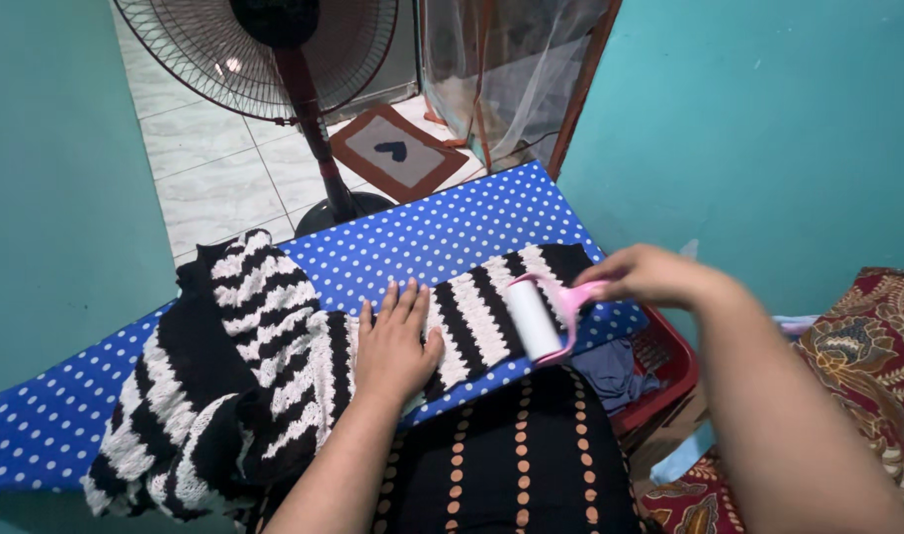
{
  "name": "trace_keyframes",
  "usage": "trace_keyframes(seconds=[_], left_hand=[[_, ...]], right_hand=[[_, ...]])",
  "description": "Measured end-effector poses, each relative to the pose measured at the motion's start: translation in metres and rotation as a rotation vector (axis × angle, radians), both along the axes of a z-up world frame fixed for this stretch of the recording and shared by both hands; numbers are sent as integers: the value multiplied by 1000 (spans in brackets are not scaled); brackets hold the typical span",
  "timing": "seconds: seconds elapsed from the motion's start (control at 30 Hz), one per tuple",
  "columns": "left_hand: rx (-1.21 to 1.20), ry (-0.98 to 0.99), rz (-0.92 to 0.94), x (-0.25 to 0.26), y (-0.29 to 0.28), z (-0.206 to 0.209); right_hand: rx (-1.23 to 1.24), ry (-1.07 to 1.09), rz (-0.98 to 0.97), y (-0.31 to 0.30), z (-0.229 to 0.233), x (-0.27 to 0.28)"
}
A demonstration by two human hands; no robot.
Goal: The person takes a black and white striped sweater from a laundry basket and places it on a blue polka-dotted ironing board. They then use a pink lint roller to roll over the sweater's surface, removing lint and debris from the fabric.
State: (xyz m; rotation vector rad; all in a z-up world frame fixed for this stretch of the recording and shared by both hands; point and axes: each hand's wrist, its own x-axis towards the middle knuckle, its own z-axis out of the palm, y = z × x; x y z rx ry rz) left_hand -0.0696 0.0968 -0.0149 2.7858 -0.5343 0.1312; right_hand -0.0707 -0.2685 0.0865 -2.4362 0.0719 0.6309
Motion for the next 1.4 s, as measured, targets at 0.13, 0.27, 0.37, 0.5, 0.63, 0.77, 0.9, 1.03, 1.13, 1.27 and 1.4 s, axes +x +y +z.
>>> trace_keyframes(seconds=[0.13, 0.27, 0.37, 0.5, 0.63, 0.77, 0.9, 1.03, 1.13, 1.27, 1.4], left_hand=[[-11, -18, -2, 0, 0, -2], [-12, -34, -5, 0, 0, -4], [-7, -30, -3, 0, 0, -5], [14, -14, 0, 1, -1, -5], [17, -6, -3, 1, -1, -3], [26, -1, 5, 0, -1, -1], [25, 4, 8, 0, -1, 0], [30, 14, 6, 0, -1, 0], [29, 9, 4, 0, -1, 1], [23, 18, 4, 0, -1, 1], [16, 12, -1, 0, -1, 1]], right_hand=[[-166, 12, -150, -20, 17, -9], [-26, -52, -67, 7, 3, -4], [-27, -89, -20, 37, -6, -2], [-110, -32, -61, 37, 8, -3], [-253, 11, -163, 4, 26, -9], [-200, -18, -175, -7, 22, -9], [-82, -73, -88, 26, 3, -5], [-62, -73, -52, 46, -3, -1], [-90, -50, -92, 26, 3, 1], [-167, -38, -175, -4, 14, -6], [-145, -52, -161, 11, 17, -8]])
